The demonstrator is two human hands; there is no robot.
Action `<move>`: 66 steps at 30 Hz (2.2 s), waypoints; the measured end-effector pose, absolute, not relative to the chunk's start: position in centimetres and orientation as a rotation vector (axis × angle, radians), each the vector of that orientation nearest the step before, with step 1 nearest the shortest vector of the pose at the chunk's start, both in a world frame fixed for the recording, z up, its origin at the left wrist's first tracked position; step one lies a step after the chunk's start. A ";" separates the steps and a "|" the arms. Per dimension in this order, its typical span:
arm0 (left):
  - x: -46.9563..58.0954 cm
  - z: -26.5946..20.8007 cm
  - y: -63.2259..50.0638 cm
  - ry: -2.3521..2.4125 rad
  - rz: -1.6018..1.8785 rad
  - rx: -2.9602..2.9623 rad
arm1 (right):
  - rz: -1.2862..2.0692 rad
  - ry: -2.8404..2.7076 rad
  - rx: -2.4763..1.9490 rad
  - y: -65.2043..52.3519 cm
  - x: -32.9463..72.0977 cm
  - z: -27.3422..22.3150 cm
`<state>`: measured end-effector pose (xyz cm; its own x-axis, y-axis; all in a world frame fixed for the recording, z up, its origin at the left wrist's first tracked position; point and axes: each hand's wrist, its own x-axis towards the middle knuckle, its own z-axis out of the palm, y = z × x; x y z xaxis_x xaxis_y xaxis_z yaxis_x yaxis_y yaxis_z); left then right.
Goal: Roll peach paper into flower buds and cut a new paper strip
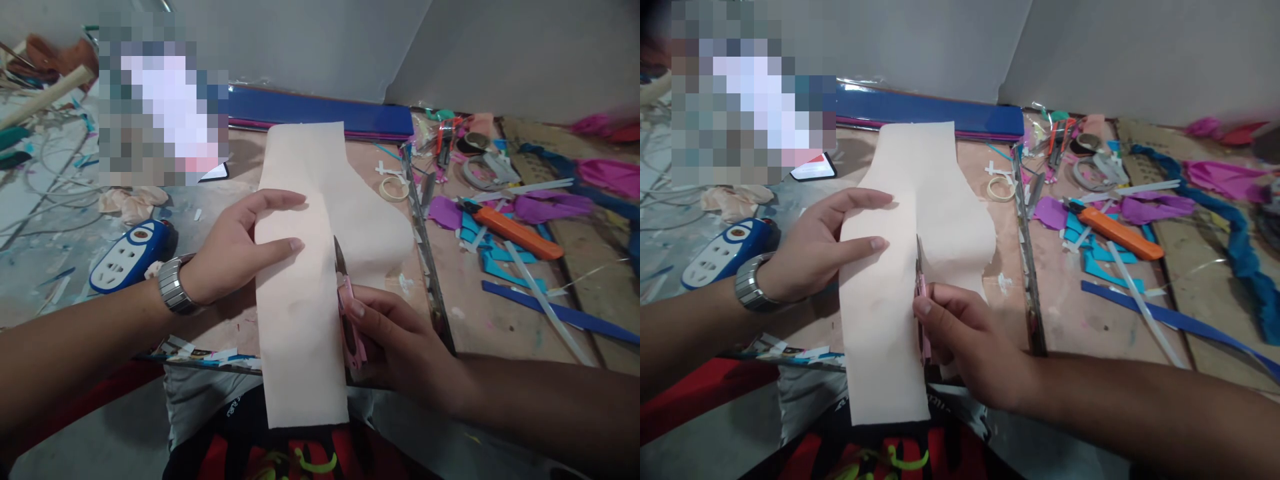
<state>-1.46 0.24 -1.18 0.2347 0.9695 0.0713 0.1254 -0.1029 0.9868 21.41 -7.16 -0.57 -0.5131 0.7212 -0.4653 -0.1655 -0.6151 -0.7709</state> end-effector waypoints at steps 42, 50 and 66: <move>-1.3 -0.8 -0.3 1.177 0.912 1.454 | 2.195 -0.934 -1.032 -7.6 21.5 -0.6; -1.3 -0.7 -0.3 1.194 0.904 1.448 | 2.201 -0.921 -1.051 -7.6 21.3 -0.7; -1.3 -0.7 -0.3 1.168 0.904 1.457 | 2.172 -0.957 -1.079 -7.7 21.4 -0.5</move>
<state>-1.34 -0.26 -0.73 0.2482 0.9679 -0.0391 0.2049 -0.0130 0.9787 21.37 -7.71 -0.47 -0.5421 0.7069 -0.4543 -0.1419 -0.6099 -0.7797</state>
